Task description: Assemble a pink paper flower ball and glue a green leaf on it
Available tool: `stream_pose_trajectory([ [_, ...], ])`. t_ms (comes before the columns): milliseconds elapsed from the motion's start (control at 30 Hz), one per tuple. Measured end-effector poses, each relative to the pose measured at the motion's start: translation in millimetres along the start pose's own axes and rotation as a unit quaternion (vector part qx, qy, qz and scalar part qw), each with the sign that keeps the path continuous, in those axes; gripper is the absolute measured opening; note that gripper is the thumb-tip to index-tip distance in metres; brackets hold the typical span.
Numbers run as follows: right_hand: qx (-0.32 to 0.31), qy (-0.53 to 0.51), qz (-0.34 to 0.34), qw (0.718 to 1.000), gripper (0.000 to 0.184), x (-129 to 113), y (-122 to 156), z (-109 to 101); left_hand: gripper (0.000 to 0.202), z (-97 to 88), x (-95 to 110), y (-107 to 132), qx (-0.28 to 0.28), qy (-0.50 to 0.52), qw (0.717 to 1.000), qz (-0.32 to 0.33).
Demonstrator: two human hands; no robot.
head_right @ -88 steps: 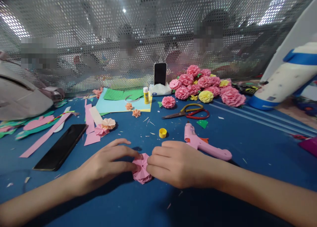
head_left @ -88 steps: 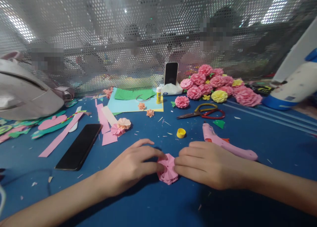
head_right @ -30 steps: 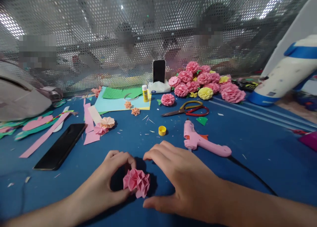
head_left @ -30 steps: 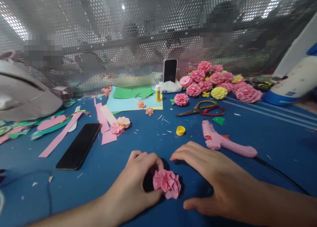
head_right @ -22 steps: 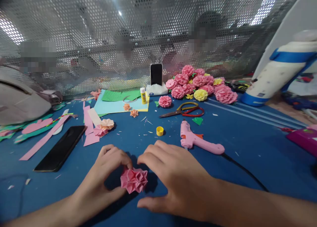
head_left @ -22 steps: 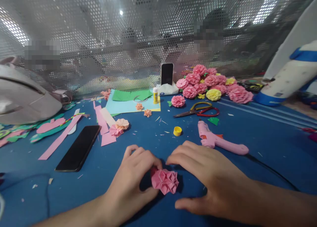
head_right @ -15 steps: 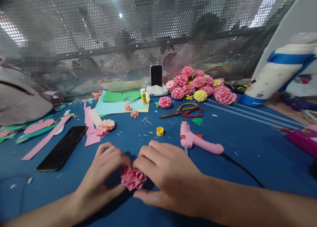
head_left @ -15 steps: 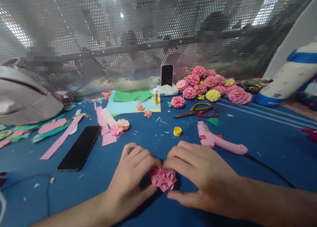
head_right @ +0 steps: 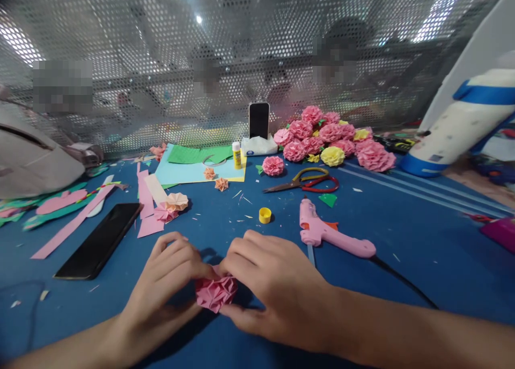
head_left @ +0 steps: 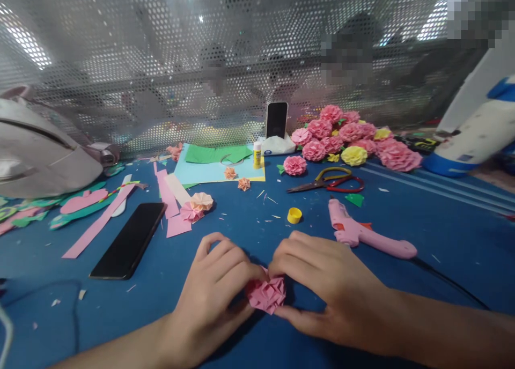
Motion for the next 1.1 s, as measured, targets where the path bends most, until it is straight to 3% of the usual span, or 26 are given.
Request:
stream_pose_trajectory([
  [133,-0.01,-0.027,0.005,1.0,0.016,3,-1,-1,0.026,2.6,-3,1,0.04,0.086,0.995,-0.039],
  [267,-0.011,-0.105,0.018,0.994,0.039,4,-3,-5,0.03,4.9,-8,6,0.064,0.139,0.983,-0.104],
  [500,-0.054,-0.144,0.073,0.985,0.023,6,-3,1,0.031,6.0,-5,7,0.041,0.082,0.994,-0.068],
  [800,-0.04,-0.159,0.059,0.985,0.021,7,-3,3,0.039,8.6,-2,9,0.021,0.071,0.995,-0.068],
  [1100,-0.024,-0.149,0.048,0.987,0.018,6,-2,5,0.033,7.9,0,8,0.011,0.062,0.997,-0.053],
])
Point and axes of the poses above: each hand's wrist, its own y-axis away from the middle knuckle, its own z-axis out of the palm, x = y × z, the point moved 3 cm from there along -y, towards the middle knuckle, and after that the axes turned 12 degrees about z, right-handed, at the moved point
